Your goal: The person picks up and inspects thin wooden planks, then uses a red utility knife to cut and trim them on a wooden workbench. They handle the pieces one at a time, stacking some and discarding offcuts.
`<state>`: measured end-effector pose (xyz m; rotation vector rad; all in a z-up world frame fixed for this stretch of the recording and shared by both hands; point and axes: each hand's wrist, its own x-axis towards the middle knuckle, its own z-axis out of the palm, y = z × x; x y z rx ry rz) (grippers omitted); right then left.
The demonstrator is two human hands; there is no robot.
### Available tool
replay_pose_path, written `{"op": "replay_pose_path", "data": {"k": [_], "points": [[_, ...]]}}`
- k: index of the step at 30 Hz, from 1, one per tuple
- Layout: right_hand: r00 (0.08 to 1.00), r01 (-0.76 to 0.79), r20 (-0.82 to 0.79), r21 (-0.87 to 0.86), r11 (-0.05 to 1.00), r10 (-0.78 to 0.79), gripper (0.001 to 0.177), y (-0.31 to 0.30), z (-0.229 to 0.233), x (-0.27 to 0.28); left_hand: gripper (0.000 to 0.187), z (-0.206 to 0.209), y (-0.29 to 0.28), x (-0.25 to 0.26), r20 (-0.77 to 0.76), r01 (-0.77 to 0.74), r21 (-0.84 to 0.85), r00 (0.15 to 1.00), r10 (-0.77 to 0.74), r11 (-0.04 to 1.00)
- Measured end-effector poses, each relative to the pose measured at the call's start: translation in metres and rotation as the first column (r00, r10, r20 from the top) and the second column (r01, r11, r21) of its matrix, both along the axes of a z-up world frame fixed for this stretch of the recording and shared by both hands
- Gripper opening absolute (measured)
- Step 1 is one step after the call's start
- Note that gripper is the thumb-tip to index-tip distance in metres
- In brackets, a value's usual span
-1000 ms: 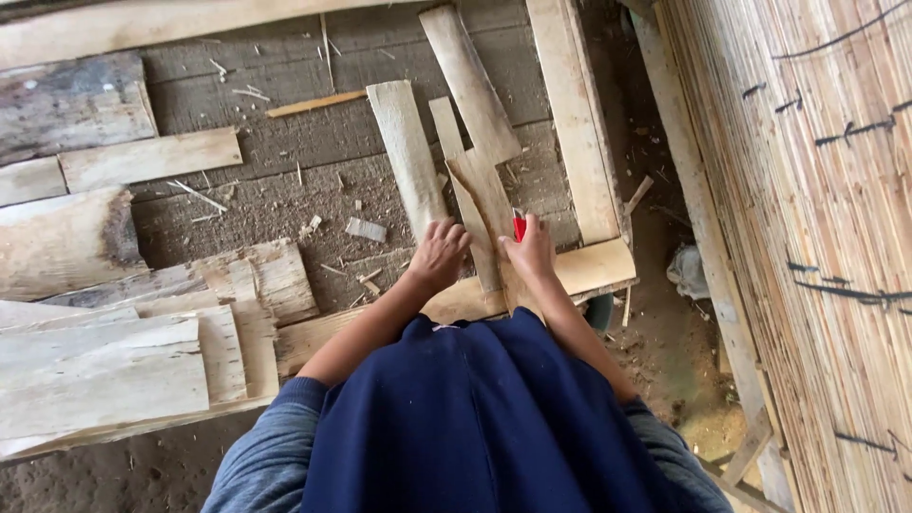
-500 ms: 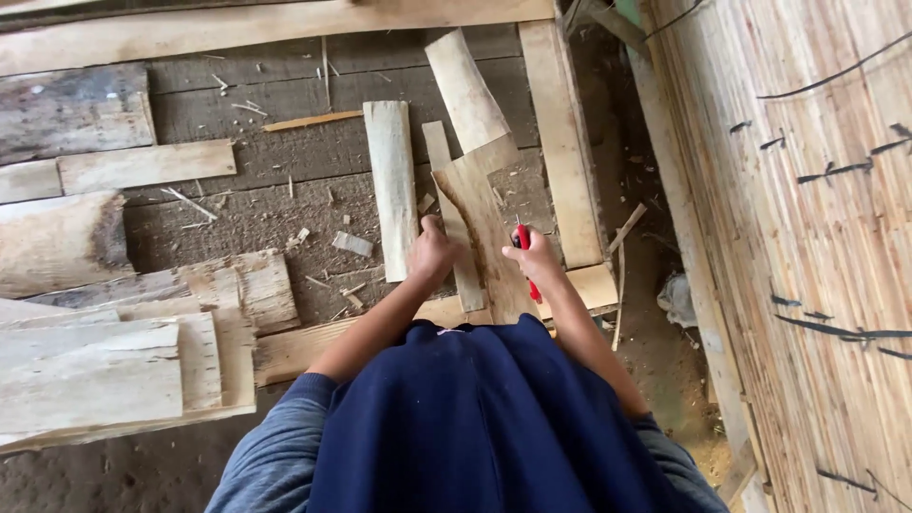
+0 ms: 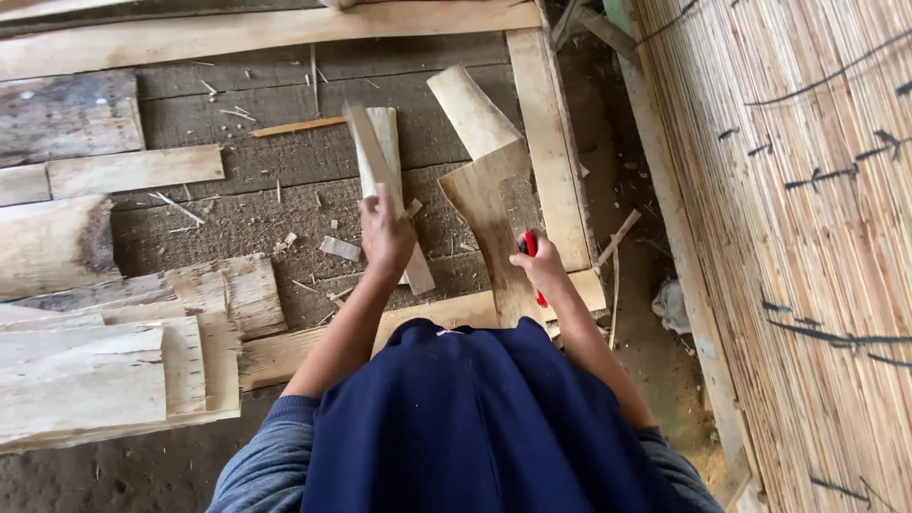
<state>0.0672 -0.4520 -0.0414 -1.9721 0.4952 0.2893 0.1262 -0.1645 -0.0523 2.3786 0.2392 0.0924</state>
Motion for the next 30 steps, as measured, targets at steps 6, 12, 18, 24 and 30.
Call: {"op": "replay_pose_path", "data": {"k": [6, 12, 18, 24, 30], "points": [[0.98, -0.158, -0.143, -0.126, 0.979, 0.14, 0.032, -0.001, 0.002, -0.006, 0.072, -0.031, -0.046, 0.021, -0.363, -0.272, -0.895, 0.905, -0.223, 0.353], [0.96, -0.181, -0.257, -0.276, 0.944, 0.109, 0.037, -0.011, -0.005, -0.01, 0.031, -0.06, -0.047, 0.026, -0.025, -0.048, -0.78, 0.999, 0.045, 0.624], [0.858, -0.357, -0.494, -0.378, 0.854, 0.14, 0.034, 0.001, -0.033, -0.001, 0.08, 0.0, -0.004, 0.013, -0.288, -0.072, 0.198, 0.949, 0.128, 0.978], [0.862, -0.337, -0.467, -0.241, 0.91, 0.196, 0.05, 0.013, -0.024, 0.009, 0.092, -0.017, -0.004, 0.013, -0.336, -0.097, -0.007, 0.938, 0.089, 0.995], [0.928, -0.25, -0.344, -0.286, 0.925, 0.144, 0.037, -0.006, -0.024, 0.037, 0.033, -0.032, -0.002, 0.015, -0.072, -0.165, -0.445, 0.986, 0.148, 0.88]]}}
